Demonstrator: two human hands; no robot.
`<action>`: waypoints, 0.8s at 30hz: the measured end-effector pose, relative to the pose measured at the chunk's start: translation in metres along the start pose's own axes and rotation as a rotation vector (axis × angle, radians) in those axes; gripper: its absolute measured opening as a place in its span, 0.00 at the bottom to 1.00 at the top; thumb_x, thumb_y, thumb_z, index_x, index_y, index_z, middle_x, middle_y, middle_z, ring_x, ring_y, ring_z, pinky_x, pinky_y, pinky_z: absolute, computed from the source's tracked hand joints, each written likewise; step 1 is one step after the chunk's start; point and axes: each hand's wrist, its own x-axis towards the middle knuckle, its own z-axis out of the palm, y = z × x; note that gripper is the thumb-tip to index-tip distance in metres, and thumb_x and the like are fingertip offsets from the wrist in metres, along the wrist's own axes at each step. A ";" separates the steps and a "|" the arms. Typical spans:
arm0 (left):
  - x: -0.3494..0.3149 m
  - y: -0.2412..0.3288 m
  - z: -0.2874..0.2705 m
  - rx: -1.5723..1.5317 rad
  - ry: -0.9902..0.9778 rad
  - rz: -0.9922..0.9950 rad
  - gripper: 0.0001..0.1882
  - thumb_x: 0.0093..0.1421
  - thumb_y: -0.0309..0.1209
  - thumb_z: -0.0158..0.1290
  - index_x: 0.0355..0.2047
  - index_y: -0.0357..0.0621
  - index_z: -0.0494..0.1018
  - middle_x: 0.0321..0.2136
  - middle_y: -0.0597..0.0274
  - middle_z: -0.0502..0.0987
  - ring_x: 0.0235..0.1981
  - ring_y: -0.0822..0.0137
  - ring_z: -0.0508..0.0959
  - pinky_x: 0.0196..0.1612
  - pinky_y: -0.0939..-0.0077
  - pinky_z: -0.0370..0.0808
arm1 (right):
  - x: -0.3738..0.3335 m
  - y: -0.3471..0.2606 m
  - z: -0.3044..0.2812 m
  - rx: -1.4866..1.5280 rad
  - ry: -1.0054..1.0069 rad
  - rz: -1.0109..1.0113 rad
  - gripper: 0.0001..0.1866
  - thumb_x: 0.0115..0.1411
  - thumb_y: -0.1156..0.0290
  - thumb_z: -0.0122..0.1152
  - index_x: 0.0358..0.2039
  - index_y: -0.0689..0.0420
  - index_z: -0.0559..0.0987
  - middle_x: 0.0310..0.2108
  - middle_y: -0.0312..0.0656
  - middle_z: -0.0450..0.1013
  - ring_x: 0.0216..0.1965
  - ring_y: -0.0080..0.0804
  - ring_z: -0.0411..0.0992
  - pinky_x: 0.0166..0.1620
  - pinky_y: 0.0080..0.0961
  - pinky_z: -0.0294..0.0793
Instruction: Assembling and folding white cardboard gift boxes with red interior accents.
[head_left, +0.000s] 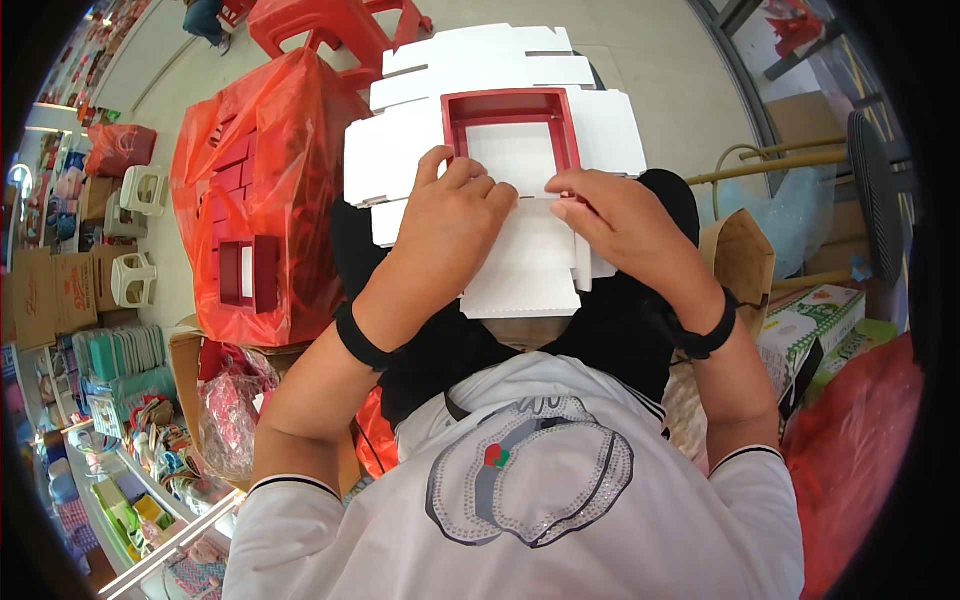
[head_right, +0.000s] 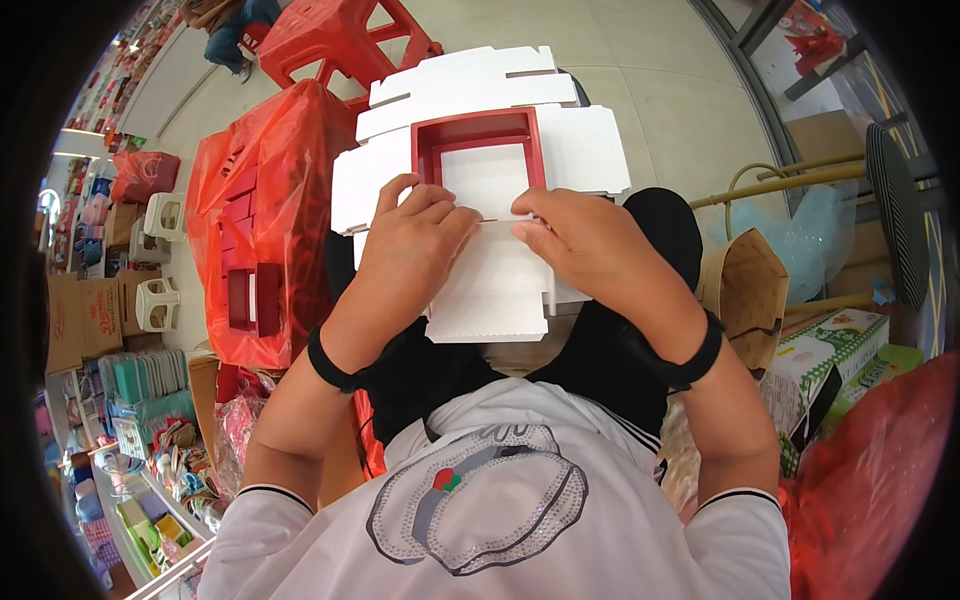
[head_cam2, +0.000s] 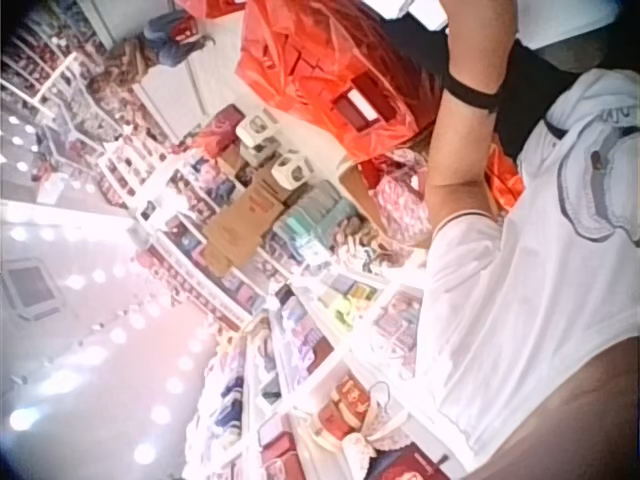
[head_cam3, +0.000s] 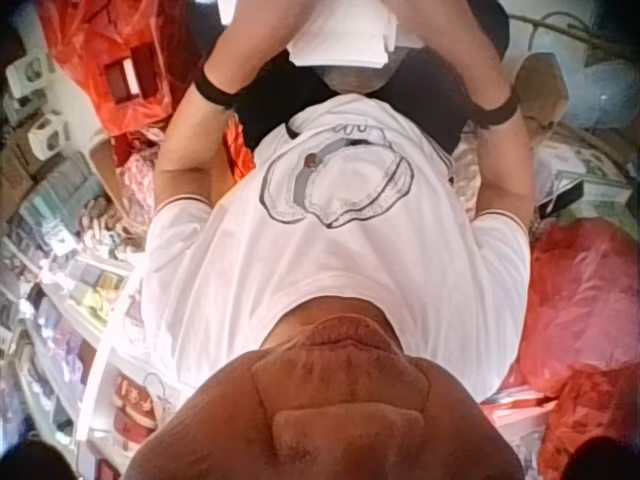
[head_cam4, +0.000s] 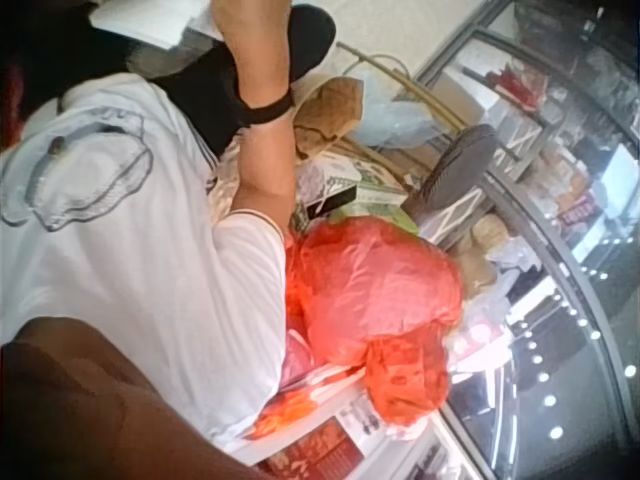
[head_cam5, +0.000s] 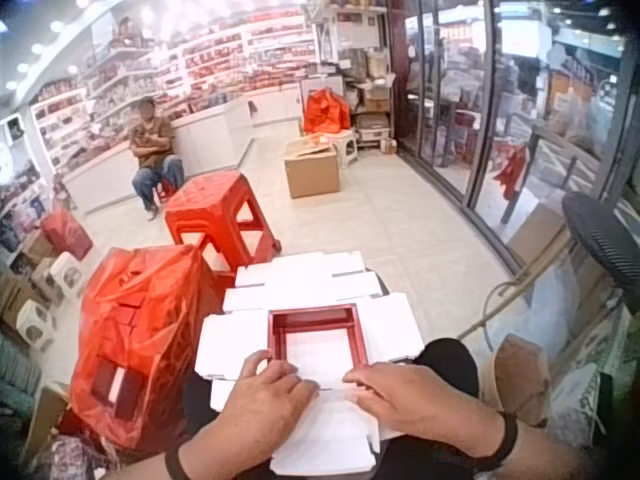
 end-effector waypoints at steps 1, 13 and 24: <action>0.000 -0.001 0.000 -0.018 -0.016 -0.009 0.06 0.63 0.31 0.64 0.39 0.46 0.83 0.32 0.62 0.85 0.45 0.62 0.82 0.66 0.54 0.67 | -0.002 0.004 -0.004 0.000 0.000 0.000 0.13 0.70 0.71 0.59 0.52 0.57 0.81 0.36 0.50 0.79 0.34 0.48 0.77 0.43 0.38 0.77; 0.006 -0.004 -0.001 -0.057 -0.044 -0.027 0.03 0.63 0.30 0.64 0.34 0.46 0.83 0.28 0.62 0.84 0.40 0.62 0.82 0.66 0.55 0.68 | -0.002 0.002 -0.015 -0.108 -0.053 -0.081 0.17 0.64 0.71 0.68 0.53 0.54 0.80 0.40 0.43 0.78 0.35 0.40 0.77 0.41 0.32 0.77; -0.009 -0.029 -0.029 -0.384 0.039 -0.068 0.22 0.55 0.15 0.60 0.50 0.46 0.79 0.59 0.53 0.77 0.61 0.51 0.76 0.65 0.55 0.72 | 0.006 0.007 0.004 -0.242 0.049 -0.078 0.06 0.67 0.65 0.65 0.39 0.52 0.80 0.33 0.42 0.77 0.34 0.48 0.78 0.38 0.42 0.77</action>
